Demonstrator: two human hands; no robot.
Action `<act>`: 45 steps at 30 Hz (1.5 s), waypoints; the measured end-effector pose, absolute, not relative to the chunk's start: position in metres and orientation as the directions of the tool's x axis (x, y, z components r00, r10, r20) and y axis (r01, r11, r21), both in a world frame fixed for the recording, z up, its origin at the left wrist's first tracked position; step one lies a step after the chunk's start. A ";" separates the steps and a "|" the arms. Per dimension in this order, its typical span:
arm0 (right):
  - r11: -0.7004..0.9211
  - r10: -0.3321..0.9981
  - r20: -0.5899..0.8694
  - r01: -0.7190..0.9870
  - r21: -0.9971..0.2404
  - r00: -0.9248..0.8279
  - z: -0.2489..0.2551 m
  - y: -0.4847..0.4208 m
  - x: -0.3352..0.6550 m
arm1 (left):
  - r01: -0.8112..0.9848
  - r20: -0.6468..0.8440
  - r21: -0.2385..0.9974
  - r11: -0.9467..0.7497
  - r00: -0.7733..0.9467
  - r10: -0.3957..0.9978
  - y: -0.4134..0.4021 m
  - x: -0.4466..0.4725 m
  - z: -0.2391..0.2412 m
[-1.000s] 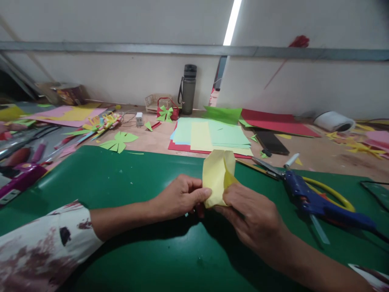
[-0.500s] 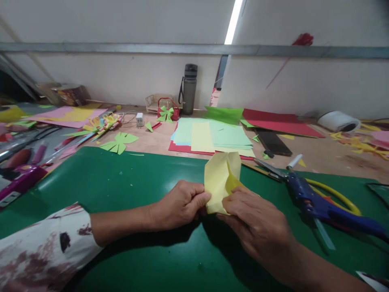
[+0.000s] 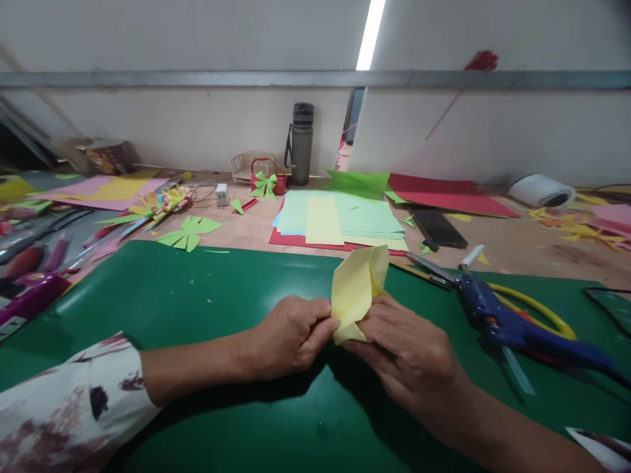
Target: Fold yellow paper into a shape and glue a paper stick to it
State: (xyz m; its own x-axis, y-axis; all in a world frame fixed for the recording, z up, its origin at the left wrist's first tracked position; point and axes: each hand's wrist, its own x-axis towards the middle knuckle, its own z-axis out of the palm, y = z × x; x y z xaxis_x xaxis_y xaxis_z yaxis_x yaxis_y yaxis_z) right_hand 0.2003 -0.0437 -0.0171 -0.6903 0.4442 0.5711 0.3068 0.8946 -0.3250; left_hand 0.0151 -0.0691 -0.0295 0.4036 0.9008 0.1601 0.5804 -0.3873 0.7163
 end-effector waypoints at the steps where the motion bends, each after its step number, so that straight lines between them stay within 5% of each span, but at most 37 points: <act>1: 0.897 0.440 0.576 0.303 -0.323 -0.689 -0.017 -0.043 0.201 | 0.566 0.158 0.728 -0.388 0.412 0.897 -0.069 0.015 -0.030; 38: 0.843 0.530 0.523 0.349 -0.409 -0.668 -0.016 -0.040 0.199 | 0.430 0.116 0.826 -0.364 0.501 0.858 -0.074 0.008 -0.024; 45: 0.817 0.574 0.510 0.403 -0.413 -0.641 -0.018 -0.042 0.198 | 0.405 0.097 0.875 -0.265 0.389 0.916 -0.078 0.014 -0.029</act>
State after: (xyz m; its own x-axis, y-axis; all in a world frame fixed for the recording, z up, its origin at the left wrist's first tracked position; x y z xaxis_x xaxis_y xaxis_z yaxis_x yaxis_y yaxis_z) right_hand 0.1981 -0.0418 -0.0176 -0.6410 0.5737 0.5099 0.4028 0.8169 -0.4127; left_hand 0.0142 -0.0777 -0.0286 0.3891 0.9160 0.0975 0.4047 -0.2651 0.8752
